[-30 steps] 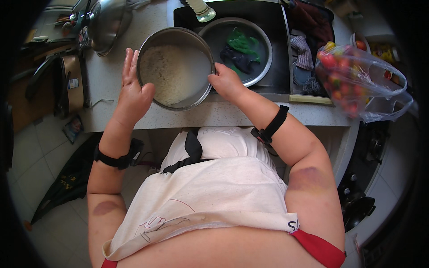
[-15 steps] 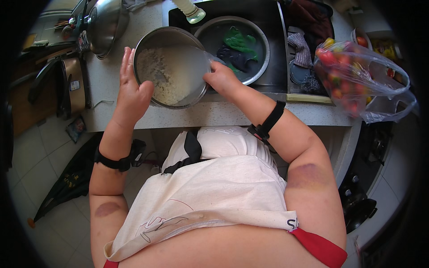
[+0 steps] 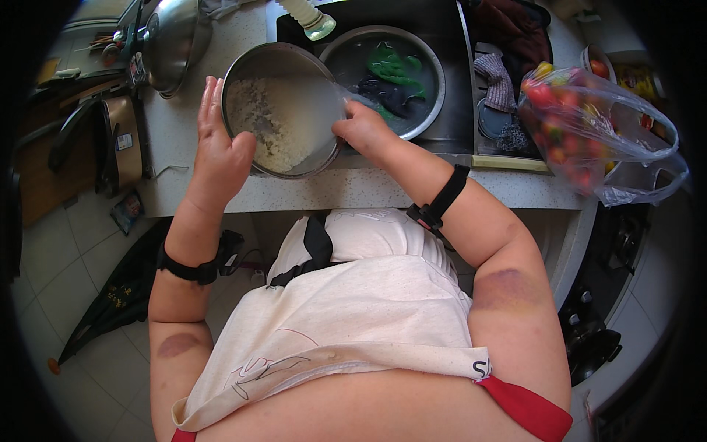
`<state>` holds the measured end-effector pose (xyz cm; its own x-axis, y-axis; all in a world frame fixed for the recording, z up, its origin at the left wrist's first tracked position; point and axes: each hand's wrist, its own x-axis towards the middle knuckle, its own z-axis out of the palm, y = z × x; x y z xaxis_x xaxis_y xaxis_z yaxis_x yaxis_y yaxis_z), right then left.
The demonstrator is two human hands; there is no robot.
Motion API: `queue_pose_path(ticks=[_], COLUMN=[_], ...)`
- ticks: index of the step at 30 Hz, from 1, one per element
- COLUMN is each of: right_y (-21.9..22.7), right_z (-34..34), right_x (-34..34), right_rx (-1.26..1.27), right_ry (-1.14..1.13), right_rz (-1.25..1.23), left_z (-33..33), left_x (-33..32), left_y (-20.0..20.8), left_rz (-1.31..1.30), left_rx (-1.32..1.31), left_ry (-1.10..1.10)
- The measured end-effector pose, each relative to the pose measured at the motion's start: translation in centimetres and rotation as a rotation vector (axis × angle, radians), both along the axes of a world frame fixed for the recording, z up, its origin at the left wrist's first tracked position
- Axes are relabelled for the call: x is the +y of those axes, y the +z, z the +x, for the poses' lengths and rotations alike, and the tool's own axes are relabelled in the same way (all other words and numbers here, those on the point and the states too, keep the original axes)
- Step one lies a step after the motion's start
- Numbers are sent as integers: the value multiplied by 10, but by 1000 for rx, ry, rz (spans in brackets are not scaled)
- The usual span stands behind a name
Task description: The person washes rice in a metal pot by rinsing it with water, swishing it by hand, and draining the water multiple times before placing the pot into a rice cooker.
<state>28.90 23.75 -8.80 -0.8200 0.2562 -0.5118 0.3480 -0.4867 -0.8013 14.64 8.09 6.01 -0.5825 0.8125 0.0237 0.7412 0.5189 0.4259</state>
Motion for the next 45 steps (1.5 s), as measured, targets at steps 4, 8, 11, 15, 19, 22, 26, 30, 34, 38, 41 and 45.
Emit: queue_pose_path(ticks=[4,8,11,15,19,22,26,30,34,38,41,45], right_y=[-8,-6,-10,2,11,14,20,20,25,21,19,23], right_z=[-1,-4,-5,-6,-6,-6,-7,-7,-6,-6,-5,-5], right_x=[-1,-1,-1,0,1,1,3,2,3,4,3,2], right_rx=[-30,-38,-26,-56,-79,-92,-156,-156,-183,-188,-173,-176], right_ry=[-6,-22,-26,-14,-28,-9,48,49,51,85,88,87], right_rz=[18,23,28,9,-31,-17,48,57,8,-24,-33,-23], left_z=[3,3,4,6,7,9,10,12,14,16,19,22], left_x=[4,7,8,11,13,16,17,17,19,23,25,25], left_y=[1,2,2,3,4,5,5,6,8,10,10,11], left_rz=[-6,-2,-2,-13,-27,-32,-39,-27,-24,-36,-35,-34], left_rx=[5,17,26,28,32,49,70,89,105,137,162,189], left_ry=[6,-4,-4,6,16,8,2,-2,-9,-26,-27,-28])
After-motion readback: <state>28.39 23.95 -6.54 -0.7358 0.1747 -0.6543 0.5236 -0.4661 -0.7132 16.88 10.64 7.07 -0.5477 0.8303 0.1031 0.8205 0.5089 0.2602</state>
